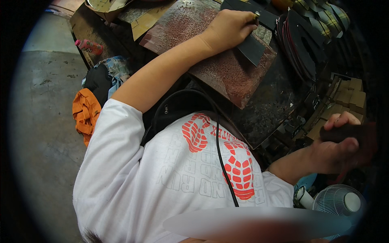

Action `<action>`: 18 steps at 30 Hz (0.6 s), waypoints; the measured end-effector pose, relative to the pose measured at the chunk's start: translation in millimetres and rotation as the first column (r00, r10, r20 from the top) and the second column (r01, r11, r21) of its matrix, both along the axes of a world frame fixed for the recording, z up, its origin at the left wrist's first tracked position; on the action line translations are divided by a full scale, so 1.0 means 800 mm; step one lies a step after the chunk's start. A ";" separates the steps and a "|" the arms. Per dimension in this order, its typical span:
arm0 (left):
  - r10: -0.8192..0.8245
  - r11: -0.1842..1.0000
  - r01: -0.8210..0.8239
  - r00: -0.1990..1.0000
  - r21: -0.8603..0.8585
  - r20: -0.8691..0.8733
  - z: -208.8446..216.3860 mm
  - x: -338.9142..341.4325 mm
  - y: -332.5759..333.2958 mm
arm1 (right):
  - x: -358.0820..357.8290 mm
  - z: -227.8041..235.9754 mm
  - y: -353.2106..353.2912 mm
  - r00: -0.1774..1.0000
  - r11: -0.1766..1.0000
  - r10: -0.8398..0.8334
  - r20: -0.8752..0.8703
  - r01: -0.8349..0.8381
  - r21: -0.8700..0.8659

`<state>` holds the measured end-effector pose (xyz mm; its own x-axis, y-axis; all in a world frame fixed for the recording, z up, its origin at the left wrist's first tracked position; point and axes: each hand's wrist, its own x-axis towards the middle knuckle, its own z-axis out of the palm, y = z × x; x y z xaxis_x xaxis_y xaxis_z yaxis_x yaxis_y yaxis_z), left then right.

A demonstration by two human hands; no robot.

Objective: The person repeatedly rubs the edges of black shoe sole pieces on a textured block using a small handheld tool. They handle multiple sole pieces one at a time, turning them over and working along the edges. The person places finished pieces aside and continues with the next piece.

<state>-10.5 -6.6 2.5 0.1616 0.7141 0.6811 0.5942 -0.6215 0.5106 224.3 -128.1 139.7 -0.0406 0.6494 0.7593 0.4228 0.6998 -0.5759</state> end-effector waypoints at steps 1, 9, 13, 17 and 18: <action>-0.013 0.998 0.015 0.999 0.060 -0.032 0.001 0.004 -0.004 | 0.003 -0.007 0.000 0.998 0.995 0.064 0.010 -0.064 0.076; 0.112 0.993 -0.105 0.984 -0.061 0.136 -0.009 0.005 0.004 | 0.023 -0.135 0.020 0.909 0.853 -0.058 0.413 0.260 -0.452; 0.065 0.782 0.384 0.733 -0.491 0.677 -0.016 -0.007 0.015 | 0.031 -0.144 0.012 0.901 0.804 -0.051 0.430 0.293 -0.517; 0.032 0.817 0.287 0.843 -0.500 0.536 -0.016 -0.006 0.012 | 0.032 -0.153 0.012 0.904 0.745 -0.054 0.424 0.320 -0.586; 0.007 0.855 0.256 0.863 -0.451 0.505 -0.015 -0.005 0.011 | 0.032 -0.147 0.013 0.914 0.811 -0.015 0.405 0.248 -0.530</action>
